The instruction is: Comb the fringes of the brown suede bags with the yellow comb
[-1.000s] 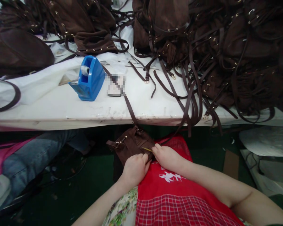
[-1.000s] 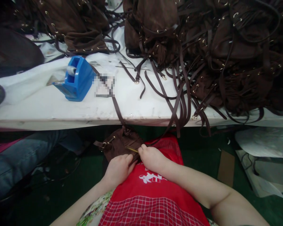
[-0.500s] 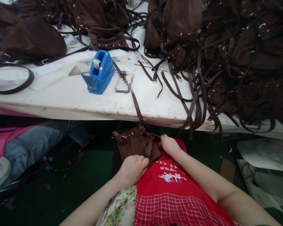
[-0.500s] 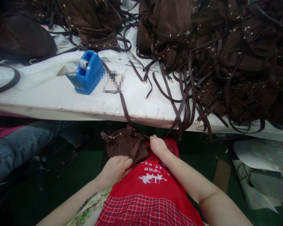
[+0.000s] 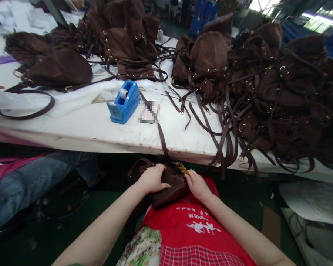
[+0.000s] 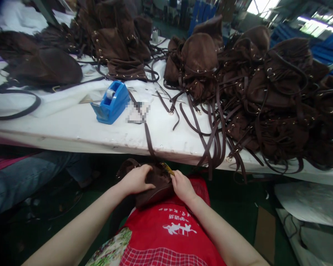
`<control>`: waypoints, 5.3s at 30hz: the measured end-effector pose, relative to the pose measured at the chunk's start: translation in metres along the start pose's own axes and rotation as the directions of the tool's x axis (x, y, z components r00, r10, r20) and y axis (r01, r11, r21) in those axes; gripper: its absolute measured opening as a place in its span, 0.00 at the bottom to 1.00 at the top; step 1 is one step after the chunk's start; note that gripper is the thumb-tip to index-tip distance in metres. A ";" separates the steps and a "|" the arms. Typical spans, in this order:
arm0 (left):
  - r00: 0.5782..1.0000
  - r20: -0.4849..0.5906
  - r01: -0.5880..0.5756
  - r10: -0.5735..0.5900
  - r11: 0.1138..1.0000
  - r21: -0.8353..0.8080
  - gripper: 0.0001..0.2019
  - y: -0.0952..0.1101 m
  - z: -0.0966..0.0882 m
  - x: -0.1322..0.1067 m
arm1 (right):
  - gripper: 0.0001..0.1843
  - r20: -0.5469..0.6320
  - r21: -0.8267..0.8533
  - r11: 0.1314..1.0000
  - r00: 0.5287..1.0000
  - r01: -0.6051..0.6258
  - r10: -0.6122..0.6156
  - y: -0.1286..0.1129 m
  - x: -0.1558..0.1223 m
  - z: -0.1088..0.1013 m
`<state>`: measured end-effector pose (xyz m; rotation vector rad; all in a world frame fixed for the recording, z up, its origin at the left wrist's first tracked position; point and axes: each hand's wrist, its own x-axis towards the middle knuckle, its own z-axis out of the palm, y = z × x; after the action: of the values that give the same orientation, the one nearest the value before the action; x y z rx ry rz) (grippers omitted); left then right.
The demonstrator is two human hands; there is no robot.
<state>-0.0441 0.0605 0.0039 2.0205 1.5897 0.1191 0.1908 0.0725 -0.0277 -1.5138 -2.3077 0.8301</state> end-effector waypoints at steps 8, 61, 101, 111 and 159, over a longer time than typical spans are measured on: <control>0.996 0.028 0.085 -0.088 0.993 0.077 0.27 -0.006 0.031 0.002 | 0.21 0.437 0.544 0.690 0.863 -0.478 0.254 0.047 -0.007 -0.065; 0.946 0.306 0.062 0.109 0.864 -0.500 0.21 0.031 -0.008 -0.033 | 0.09 -0.370 0.489 0.802 0.914 0.343 -0.165 -0.068 -0.012 0.028; 0.962 0.248 0.112 0.112 0.669 -0.735 0.23 0.036 0.074 -0.034 | 0.08 0.398 -0.278 0.951 0.917 0.135 -0.014 -0.016 -0.025 0.047; 0.973 0.214 0.003 0.088 0.921 -0.389 0.21 0.041 0.076 -0.031 | 0.14 0.400 -0.289 0.953 0.893 -0.091 0.207 -0.016 -0.013 0.052; 0.969 0.243 0.162 0.043 0.634 -0.757 0.24 0.029 0.081 -0.032 | 0.16 0.291 -0.133 0.970 0.927 -0.204 0.235 0.025 -0.028 0.006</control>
<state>0.0043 -0.0026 -0.0416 1.2320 1.1467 0.4402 0.2185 0.0527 -0.0441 -1.8285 -2.4544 1.0902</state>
